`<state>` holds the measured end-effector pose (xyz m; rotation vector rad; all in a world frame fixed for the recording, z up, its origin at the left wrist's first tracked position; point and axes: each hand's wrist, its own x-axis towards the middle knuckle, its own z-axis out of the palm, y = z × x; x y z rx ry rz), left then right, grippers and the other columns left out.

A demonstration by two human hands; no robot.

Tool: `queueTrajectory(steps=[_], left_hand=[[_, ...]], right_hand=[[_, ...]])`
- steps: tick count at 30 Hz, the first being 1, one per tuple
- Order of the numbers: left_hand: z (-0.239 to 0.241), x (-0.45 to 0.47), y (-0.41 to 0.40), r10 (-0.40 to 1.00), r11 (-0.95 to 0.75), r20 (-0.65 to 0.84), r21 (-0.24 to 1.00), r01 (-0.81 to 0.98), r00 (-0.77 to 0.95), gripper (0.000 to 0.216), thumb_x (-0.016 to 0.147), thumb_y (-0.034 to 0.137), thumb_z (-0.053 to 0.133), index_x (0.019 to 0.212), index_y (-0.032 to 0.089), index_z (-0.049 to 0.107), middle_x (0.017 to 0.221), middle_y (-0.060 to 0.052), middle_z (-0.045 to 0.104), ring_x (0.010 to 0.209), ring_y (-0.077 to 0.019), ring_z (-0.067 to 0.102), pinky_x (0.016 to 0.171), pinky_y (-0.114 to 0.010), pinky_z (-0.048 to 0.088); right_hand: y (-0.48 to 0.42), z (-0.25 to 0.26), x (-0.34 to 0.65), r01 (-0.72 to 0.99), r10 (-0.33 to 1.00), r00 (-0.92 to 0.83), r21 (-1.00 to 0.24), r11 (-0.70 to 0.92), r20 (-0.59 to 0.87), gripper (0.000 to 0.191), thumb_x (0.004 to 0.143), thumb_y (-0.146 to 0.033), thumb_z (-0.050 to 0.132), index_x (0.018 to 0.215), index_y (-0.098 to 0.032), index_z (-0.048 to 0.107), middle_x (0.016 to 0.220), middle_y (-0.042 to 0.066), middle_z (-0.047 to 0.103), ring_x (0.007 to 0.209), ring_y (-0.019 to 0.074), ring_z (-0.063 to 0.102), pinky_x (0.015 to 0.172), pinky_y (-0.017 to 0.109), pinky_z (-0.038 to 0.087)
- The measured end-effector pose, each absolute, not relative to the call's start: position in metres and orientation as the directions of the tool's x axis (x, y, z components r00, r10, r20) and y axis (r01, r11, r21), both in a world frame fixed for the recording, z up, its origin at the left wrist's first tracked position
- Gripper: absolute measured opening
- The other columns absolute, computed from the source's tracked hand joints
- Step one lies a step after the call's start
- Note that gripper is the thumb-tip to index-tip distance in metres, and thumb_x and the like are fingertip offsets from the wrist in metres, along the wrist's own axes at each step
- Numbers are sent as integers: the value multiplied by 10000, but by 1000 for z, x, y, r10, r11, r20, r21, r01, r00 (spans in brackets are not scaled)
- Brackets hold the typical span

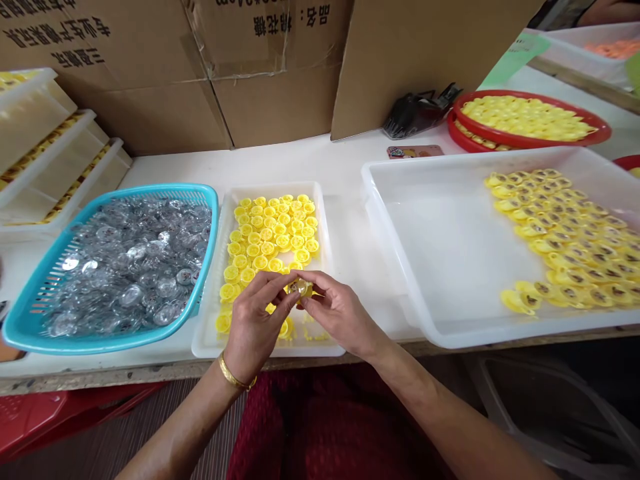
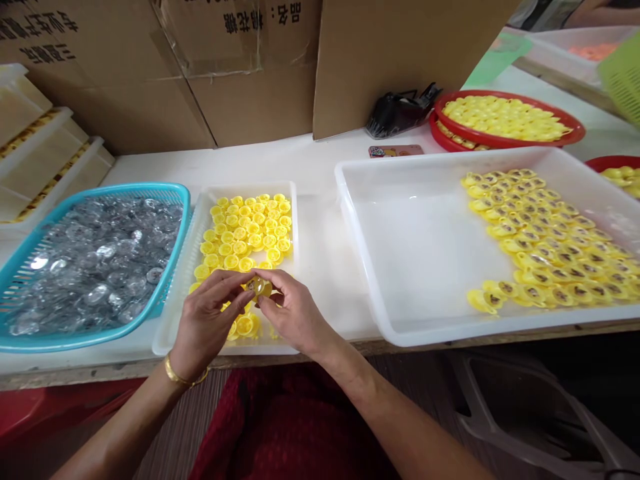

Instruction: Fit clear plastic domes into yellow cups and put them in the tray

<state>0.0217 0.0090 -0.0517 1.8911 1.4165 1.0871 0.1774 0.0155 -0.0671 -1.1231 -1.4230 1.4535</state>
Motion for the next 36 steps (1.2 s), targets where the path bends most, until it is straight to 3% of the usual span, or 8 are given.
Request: queueTrajectory(steps=[8,20,30,36], left_hand=[[-53,20,9,944,-328,287,792,515,159,230,819,152,647,1048,168,662,923,-48,626,682,-91,602,625,-214,529],[-42,15,22,899,-432,290,713,553,329,205,836,196,635,1040,183,649,862,-42,623,615,-94,598,586,-233,518],[-42,14,28,926,-348,186,757,553,329,200,807,172,663,1006,187,674,835,-33,662,640,-107,619,602,-232,513],[-44,20,25,930,-349,225,785,513,289,209,821,190,651,1029,204,671,884,-38,633,635,-95,598,605,-232,516]], right_hand=[[17,-69,177,145,961,-273,-986,79,37,373,822,-158,561,1186,-233,598,1187,60,623,1077,190,604,885,336,534],[19,-66,178,204,968,-250,-977,65,12,406,827,-163,583,1223,-249,599,1212,63,644,1022,219,646,889,404,546],[15,-70,179,103,974,-227,-994,34,10,529,824,-176,546,1347,-218,480,1264,96,606,1053,216,631,945,411,511],[13,-68,177,87,989,-147,-996,-1,-13,498,864,-315,556,1340,-189,477,1177,105,655,1018,219,638,903,393,524]])
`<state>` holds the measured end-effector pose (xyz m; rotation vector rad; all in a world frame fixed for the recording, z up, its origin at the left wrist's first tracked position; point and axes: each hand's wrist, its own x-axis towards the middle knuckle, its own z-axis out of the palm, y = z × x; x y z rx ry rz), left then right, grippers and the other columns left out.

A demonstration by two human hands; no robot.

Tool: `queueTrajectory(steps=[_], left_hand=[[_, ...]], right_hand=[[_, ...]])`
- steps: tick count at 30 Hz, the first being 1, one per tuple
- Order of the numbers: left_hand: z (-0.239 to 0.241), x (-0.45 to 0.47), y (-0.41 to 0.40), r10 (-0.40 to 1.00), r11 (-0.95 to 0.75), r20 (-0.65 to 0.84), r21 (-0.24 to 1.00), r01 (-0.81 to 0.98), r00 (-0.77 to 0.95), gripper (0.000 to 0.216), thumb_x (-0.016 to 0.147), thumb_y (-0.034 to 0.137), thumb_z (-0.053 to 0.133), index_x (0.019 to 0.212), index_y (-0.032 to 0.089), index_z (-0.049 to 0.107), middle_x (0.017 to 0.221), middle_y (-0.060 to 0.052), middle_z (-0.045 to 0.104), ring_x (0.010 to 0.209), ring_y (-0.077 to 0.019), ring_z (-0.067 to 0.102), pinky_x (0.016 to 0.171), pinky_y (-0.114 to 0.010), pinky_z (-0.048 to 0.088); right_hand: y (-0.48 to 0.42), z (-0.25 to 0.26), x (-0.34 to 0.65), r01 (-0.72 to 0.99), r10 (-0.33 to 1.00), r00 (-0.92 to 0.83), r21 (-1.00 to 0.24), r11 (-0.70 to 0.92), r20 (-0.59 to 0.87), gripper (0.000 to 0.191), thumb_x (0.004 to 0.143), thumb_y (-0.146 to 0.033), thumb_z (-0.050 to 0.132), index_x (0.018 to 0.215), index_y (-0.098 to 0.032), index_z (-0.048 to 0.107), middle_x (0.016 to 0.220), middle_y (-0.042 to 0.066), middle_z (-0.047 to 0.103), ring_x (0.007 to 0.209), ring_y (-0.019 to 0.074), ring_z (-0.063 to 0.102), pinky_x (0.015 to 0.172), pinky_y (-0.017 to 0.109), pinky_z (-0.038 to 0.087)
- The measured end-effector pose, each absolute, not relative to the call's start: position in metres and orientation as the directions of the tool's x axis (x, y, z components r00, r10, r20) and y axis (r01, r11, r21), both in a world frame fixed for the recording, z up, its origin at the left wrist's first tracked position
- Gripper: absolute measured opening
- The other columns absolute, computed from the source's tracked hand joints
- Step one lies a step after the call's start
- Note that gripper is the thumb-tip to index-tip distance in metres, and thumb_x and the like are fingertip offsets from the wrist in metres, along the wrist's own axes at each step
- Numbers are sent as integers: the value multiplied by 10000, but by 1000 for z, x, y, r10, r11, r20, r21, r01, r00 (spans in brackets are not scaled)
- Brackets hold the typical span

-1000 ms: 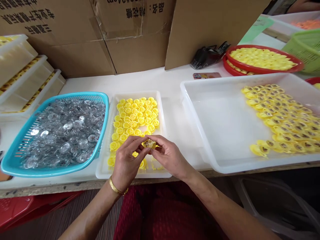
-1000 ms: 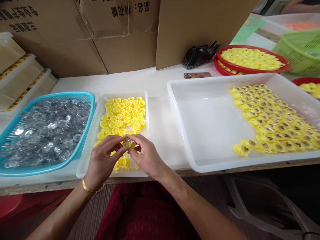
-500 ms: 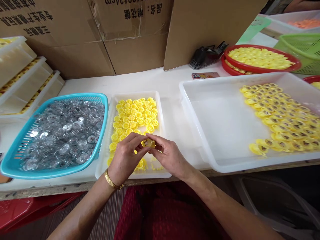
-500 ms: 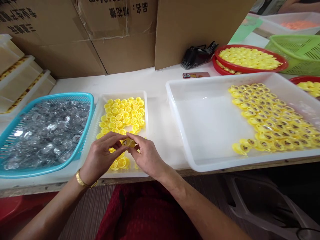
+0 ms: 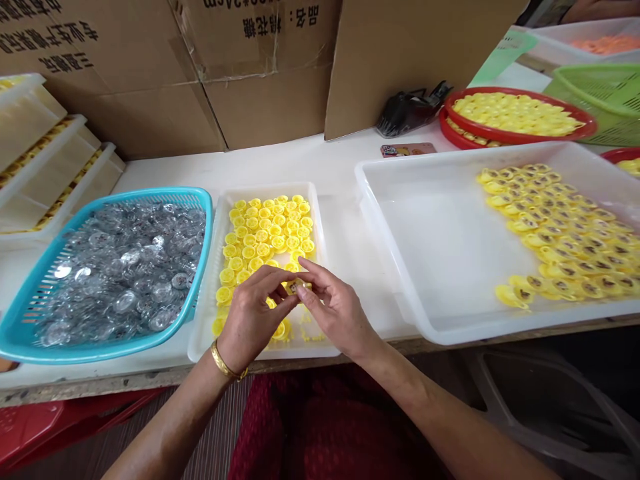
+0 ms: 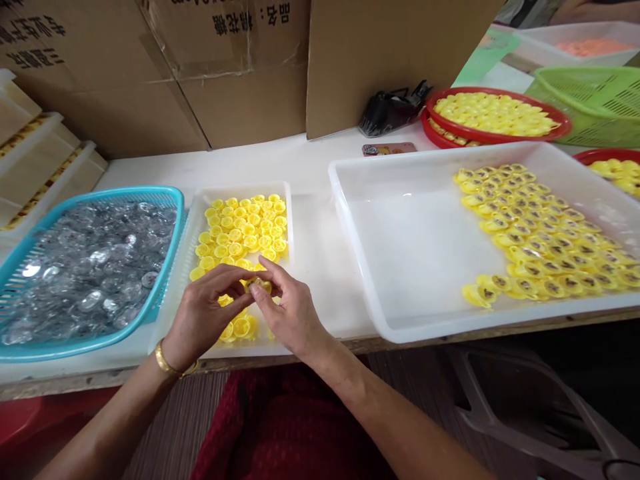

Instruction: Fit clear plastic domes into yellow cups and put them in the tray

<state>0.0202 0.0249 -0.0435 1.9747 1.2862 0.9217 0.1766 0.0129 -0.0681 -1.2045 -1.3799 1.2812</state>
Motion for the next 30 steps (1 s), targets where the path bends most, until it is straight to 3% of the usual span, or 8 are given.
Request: queueTrajectory(steps=[6,13,21,27,30], left_hand=[[-48,24,20,901,-421,292,771,478,321,274,841,199,632,1112,243,645,885,-27,606,664,-92,594,641,-236,526],[-53,19,16,811,-584,440,587,560,385,302,864,171,592,1165,169,571,974,-72,608,716,-110,589,691,-267,532],[-50,19,19,853,-517,364,681,518,373,268,846,174,617,1114,182,609,912,-43,610,678,-104,603,666,-259,526],[-51,16,20,874,-473,310,718,510,375,255,831,188,640,1087,184,636,912,-45,625,674,-105,593,642,-257,516],[-51,14,21,881,-455,288,732,507,375,247,825,189,648,1072,185,644,908,-42,637,674,-104,590,635,-252,510]], right_hand=[[12,-70,172,102,997,-81,-995,11,3,441,869,-266,541,1306,-214,508,1153,82,673,1018,201,647,909,363,520],[10,-66,173,80,995,-95,-997,5,-3,409,881,-259,542,1286,-217,513,1165,79,670,1058,200,638,925,366,516],[10,-66,175,117,994,-104,-993,-13,-25,395,908,-281,469,1287,-181,517,1143,105,677,1057,211,639,905,366,520],[9,-62,176,167,992,-93,-983,-69,-86,425,909,-255,423,1319,-169,492,1150,114,676,834,176,690,859,372,539],[9,-60,177,184,993,-91,-981,-61,-79,430,900,-243,427,1317,-164,494,1149,119,677,896,191,689,870,373,535]])
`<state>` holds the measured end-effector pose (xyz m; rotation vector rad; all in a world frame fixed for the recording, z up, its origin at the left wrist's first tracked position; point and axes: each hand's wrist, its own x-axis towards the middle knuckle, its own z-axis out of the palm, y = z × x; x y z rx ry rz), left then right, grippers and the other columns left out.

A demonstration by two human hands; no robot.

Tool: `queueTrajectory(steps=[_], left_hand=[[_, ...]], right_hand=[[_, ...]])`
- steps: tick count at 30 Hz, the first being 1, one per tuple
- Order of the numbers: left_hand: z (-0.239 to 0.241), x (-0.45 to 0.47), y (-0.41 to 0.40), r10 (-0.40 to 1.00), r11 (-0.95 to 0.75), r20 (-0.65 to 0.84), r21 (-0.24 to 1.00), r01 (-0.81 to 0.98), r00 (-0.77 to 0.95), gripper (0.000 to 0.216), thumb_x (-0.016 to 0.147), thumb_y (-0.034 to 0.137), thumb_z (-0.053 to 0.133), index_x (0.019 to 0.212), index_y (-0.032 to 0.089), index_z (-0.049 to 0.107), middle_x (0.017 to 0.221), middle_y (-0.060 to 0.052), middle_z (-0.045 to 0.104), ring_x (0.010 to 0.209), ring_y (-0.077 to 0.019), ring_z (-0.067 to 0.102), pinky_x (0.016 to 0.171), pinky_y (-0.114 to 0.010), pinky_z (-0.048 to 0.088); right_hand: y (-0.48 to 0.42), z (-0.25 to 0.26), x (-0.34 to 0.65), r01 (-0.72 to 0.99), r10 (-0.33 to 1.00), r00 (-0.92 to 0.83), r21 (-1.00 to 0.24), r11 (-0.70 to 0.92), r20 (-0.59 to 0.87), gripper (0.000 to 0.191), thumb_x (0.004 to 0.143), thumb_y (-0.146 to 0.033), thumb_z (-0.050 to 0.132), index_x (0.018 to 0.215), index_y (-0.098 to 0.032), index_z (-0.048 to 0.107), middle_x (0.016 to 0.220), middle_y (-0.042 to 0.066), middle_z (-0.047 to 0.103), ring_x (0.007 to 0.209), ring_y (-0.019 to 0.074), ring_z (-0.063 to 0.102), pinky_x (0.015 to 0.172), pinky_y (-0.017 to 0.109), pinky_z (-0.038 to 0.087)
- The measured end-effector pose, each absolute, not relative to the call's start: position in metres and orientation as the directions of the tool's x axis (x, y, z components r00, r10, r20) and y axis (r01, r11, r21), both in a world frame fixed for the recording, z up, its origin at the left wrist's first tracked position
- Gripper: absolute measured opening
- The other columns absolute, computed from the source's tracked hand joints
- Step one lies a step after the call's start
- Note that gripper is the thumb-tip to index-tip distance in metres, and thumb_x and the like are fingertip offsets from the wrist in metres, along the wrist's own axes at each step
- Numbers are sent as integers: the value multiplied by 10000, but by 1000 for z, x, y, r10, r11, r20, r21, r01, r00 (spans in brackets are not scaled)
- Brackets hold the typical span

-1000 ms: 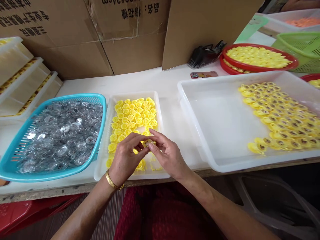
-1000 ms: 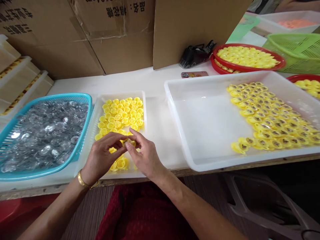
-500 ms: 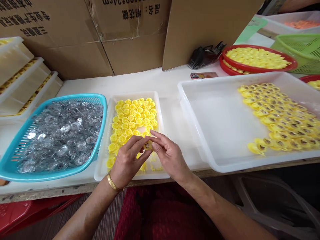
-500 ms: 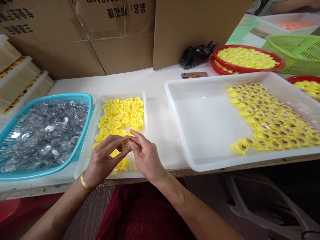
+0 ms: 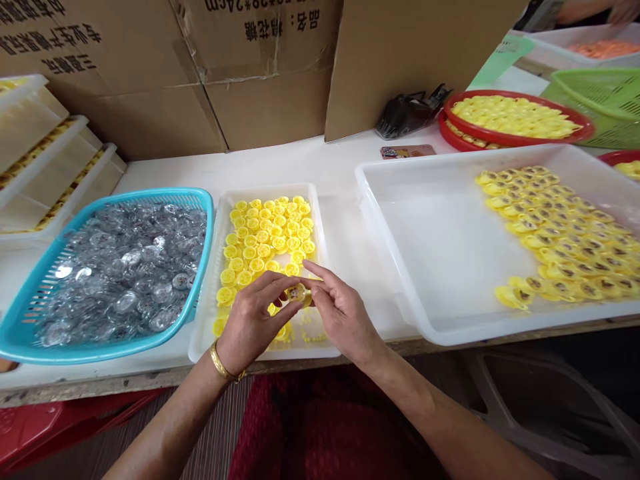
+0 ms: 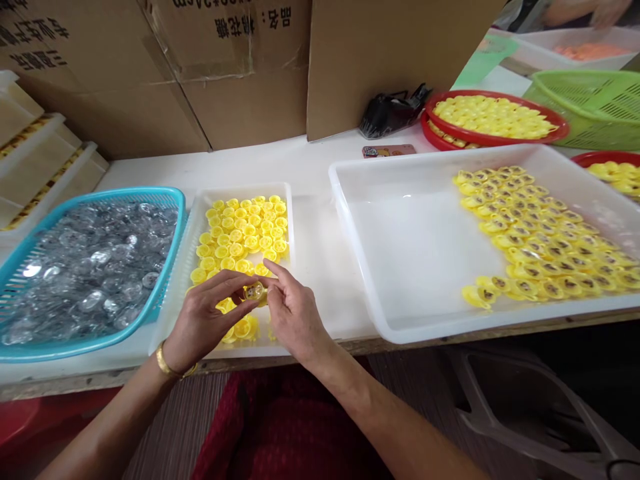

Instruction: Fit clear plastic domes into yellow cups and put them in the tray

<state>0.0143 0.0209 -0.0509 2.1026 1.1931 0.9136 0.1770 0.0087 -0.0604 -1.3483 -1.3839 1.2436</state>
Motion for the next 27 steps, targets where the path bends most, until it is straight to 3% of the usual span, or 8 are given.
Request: queueTrajectory(steps=[5,11,15,20,27], left_hand=[[-51,13,23,890,-429,263,760,489,372,239,815,169,659,1052,197,660,884,-27,646,653,-93,597,631,-237,504],[-50,19,21,863,-485,315,735,474,395,247,842,161,623,1088,165,649,945,-67,647,735,-117,609,684,-256,515],[-48,23,21,882,-465,354,761,452,311,285,821,172,654,1106,176,642,915,-45,628,685,-90,587,671,-233,514],[-52,19,22,903,-426,336,777,463,267,271,813,205,667,1084,202,663,912,-37,597,676,-90,570,632,-231,509],[-54,12,24,877,-464,333,774,430,348,299,842,208,631,1140,233,636,928,-41,610,676,-93,603,655,-246,534]], right_hand=[[6,-62,177,179,995,-95,-984,-8,-25,455,898,-239,445,1346,-167,464,1145,126,677,1069,218,638,885,373,533],[8,-62,174,101,994,-101,-994,-36,-47,477,878,-262,509,1343,-167,464,1163,129,668,1050,226,649,893,390,539],[12,-60,173,15,993,-96,-998,-67,-68,481,870,-288,537,1323,-140,474,1163,138,666,1038,230,653,895,388,542],[9,-57,175,75,989,-143,-997,-21,-31,514,879,-296,536,1359,-136,440,1217,150,632,1054,222,644,883,364,550],[7,-60,178,237,979,-188,-964,120,75,552,863,-257,538,1392,-180,403,1236,142,620,1113,232,611,921,414,532]])
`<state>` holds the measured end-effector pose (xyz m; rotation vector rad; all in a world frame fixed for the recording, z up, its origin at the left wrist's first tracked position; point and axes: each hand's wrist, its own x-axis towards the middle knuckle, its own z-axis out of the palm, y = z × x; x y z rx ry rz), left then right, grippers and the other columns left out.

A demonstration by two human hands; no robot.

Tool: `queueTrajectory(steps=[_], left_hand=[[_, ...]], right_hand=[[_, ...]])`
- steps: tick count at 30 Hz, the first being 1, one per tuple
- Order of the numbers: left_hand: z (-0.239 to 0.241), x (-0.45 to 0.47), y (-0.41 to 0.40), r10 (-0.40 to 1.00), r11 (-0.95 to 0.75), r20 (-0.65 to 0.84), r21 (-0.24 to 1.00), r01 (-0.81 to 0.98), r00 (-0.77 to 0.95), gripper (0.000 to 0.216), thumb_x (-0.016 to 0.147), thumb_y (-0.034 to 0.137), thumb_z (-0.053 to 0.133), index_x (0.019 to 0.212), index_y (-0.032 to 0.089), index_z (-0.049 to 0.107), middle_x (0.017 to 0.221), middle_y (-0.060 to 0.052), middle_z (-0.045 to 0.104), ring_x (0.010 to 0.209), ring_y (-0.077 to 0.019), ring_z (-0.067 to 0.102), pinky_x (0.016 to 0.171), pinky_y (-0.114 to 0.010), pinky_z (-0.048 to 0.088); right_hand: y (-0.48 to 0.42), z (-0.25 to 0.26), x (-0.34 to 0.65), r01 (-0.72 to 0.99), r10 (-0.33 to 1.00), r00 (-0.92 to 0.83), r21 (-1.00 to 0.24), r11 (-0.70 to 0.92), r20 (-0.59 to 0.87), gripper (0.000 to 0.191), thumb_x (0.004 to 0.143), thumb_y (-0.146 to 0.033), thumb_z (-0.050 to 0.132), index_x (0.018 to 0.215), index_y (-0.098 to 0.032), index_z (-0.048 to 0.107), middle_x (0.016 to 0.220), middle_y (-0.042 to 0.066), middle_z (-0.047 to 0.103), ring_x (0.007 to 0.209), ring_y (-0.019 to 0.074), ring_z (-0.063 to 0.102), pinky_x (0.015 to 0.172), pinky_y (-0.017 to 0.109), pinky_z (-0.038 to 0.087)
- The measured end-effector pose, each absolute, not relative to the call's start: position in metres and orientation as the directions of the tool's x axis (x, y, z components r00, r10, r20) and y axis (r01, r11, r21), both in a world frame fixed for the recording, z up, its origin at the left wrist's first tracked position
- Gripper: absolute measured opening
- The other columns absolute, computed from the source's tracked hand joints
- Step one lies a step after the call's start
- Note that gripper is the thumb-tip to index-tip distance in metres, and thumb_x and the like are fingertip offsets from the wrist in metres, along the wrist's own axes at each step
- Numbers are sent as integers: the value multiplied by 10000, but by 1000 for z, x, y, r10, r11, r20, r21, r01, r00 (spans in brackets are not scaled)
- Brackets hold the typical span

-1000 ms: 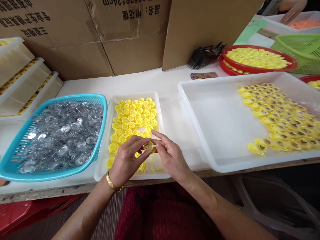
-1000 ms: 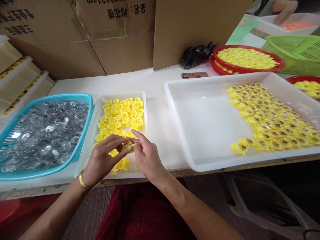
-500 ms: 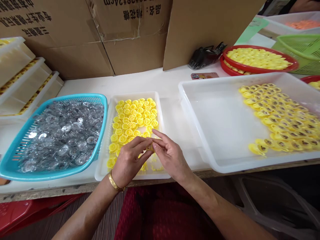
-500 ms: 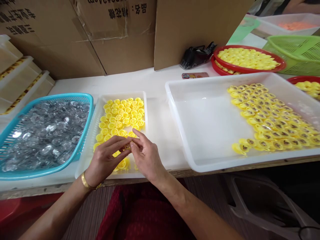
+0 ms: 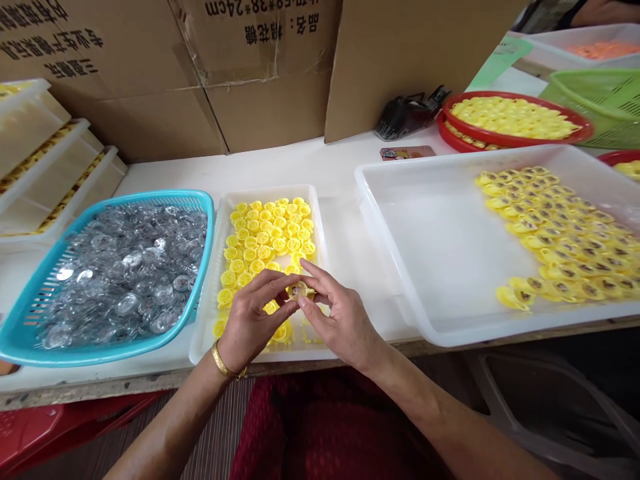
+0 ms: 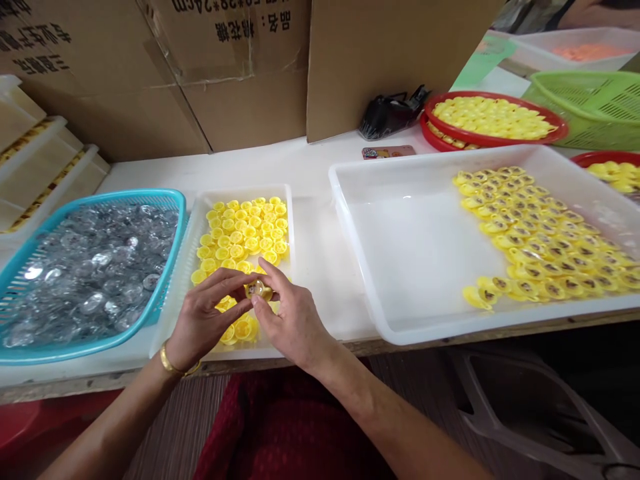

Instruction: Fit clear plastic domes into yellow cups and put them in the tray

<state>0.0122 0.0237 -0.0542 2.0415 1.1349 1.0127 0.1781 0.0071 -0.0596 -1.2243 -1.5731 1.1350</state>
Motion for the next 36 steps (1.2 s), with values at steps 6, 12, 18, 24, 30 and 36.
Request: queueTrajectory(steps=[6,12,18,24,30,36], left_hand=[[-46,11,24,844,-529,387,716,456,372,316,847,171,620,1161,201,613,936,-49,597,687,-93,596,656,-244,529],[-42,10,25,848,-508,332,732,454,413,292,842,173,625,1131,215,630,904,-39,600,686,-101,598,657,-255,530],[-37,10,24,823,-547,351,700,460,446,313,852,154,605,1161,207,604,929,-54,601,717,-113,603,671,-263,526],[-41,15,22,852,-505,326,714,484,409,282,845,174,620,1126,201,627,893,-47,600,711,-118,594,665,-270,511],[-51,21,18,980,-165,108,910,380,168,230,811,306,671,1016,204,651,812,-11,565,680,-103,547,646,-247,479],[-53,28,14,960,247,-250,968,42,123,269,797,393,660,914,172,562,839,-2,571,657,-93,560,554,-204,447]], right_hand=[[9,-55,180,251,974,-209,-957,146,93,537,869,-266,519,1383,-155,410,1239,150,615,1109,225,614,924,400,534],[9,-56,181,286,971,-227,-947,144,79,530,867,-274,522,1376,-169,417,1181,139,651,1091,235,624,887,415,550],[10,-54,182,261,965,-253,-956,135,67,513,878,-250,512,1377,-179,418,1182,130,655,1115,228,613,926,419,526],[13,-54,178,145,982,-189,-989,-1,-29,466,871,-257,537,1330,-198,477,1144,97,681,1029,218,659,899,410,541],[15,-52,176,-1,992,-95,-997,-81,-81,479,864,-300,559,1309,-143,475,1113,118,692,1002,206,666,868,365,552],[10,-50,176,115,995,-95,-993,38,27,459,895,-300,527,1335,-186,454,1136,99,685,1007,202,663,871,361,543]])
